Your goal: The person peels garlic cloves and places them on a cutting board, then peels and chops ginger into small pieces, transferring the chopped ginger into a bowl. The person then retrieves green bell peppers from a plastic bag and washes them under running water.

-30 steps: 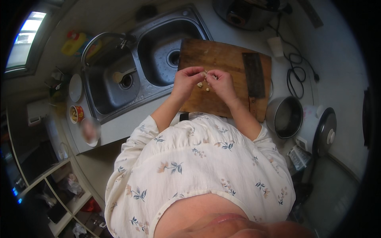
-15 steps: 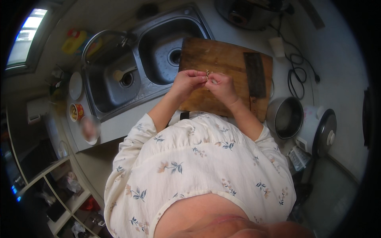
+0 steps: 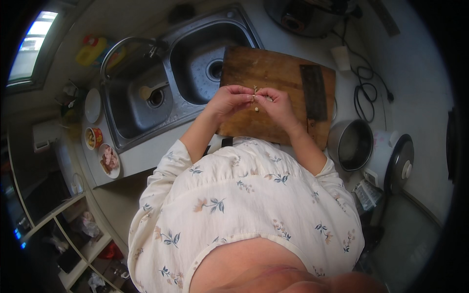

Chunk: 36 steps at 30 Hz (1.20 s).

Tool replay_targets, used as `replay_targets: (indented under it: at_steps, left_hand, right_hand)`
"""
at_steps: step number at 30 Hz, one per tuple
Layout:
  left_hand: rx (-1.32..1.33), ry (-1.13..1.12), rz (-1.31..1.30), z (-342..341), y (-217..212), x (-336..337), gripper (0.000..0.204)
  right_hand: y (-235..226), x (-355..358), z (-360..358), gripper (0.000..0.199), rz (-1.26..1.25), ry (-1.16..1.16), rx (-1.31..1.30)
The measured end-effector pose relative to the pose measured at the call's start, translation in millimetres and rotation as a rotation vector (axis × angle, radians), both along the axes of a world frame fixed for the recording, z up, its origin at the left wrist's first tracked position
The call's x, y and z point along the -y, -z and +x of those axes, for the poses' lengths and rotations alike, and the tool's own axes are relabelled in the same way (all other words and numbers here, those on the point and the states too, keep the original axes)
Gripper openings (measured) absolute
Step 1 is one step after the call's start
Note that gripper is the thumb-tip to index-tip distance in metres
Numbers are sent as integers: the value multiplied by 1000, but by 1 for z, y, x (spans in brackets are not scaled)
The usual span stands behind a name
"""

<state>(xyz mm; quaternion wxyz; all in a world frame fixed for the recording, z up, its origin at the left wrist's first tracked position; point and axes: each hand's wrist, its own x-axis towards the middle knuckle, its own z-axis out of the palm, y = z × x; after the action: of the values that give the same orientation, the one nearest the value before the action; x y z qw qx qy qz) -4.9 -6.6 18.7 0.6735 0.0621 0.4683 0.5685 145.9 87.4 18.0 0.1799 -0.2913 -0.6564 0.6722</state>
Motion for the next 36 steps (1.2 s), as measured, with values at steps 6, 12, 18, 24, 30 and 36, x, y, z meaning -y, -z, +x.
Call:
replay_targets:
  at_steps: [6,12,18,24,30,36]
  left_hand:
    - [88,30,15,-3,3,1,16]
    - [103,27,31,0,6,-1,16]
    - [-59,2,34,11,1,-4,16]
    - [-85,10,17,6,5,-5,17]
    - [-807,106,2,9,37,-6,17]
    - [-1271,142,131,12,56,-7,20]
  right_hand:
    - [4,-8,6,13,-398,-48,-50]
    - [18,5,1,11,-222,21,-68]
    - [17,12,-1,14,42,98,-81]
    - [13,0,8,12,-629,142,-131]
    - [36,-36,24,11,-508,412,-20]
    - [68,-35,31,11,688,232,267]
